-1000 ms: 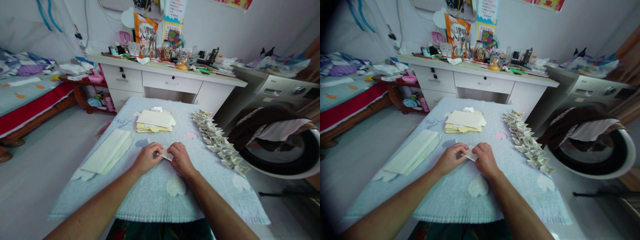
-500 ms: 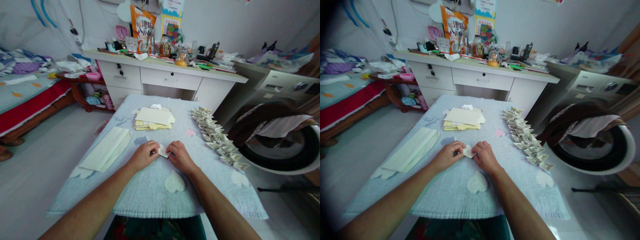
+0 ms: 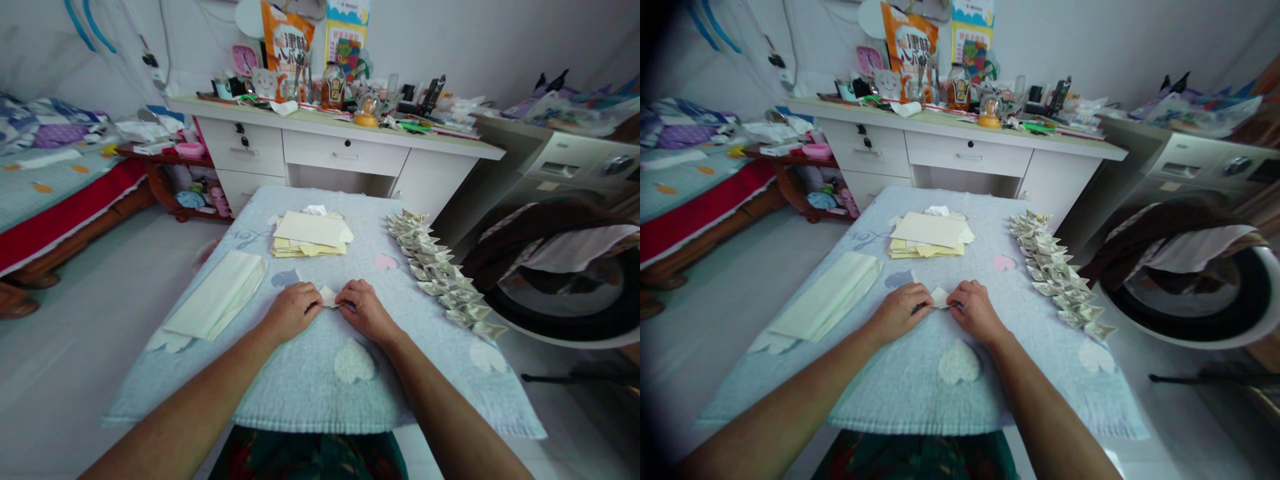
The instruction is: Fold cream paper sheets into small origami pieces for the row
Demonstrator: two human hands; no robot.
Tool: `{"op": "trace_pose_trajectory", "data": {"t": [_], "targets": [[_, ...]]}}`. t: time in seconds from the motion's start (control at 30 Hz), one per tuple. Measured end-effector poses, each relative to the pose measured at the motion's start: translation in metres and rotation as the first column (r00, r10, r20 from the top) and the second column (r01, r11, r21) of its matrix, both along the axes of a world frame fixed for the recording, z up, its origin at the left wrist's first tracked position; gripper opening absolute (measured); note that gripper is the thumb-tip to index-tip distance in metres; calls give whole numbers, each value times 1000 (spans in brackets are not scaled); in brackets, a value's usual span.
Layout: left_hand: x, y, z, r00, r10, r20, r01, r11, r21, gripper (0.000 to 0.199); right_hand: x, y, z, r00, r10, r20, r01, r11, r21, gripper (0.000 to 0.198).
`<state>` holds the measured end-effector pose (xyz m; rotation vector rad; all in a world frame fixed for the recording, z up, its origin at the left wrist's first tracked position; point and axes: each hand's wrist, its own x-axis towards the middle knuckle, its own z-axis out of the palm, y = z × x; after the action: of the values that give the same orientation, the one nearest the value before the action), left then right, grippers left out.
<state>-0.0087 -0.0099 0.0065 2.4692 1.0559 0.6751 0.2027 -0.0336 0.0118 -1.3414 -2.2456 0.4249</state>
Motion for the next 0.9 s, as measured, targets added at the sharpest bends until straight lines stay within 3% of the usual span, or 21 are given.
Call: {"op": "trace_pose_trajectory", "data": {"t": [0.37, 0.9], "targets": [[-1, 2, 2, 989, 123, 77, -118, 991, -67, 12, 6, 5, 0, 995, -85, -52, 81, 994, -75, 6], [0, 5, -5, 981, 187, 57, -185, 982, -24, 16, -10, 8, -4, 972, -222, 76, 226, 973, -48, 16]]}}
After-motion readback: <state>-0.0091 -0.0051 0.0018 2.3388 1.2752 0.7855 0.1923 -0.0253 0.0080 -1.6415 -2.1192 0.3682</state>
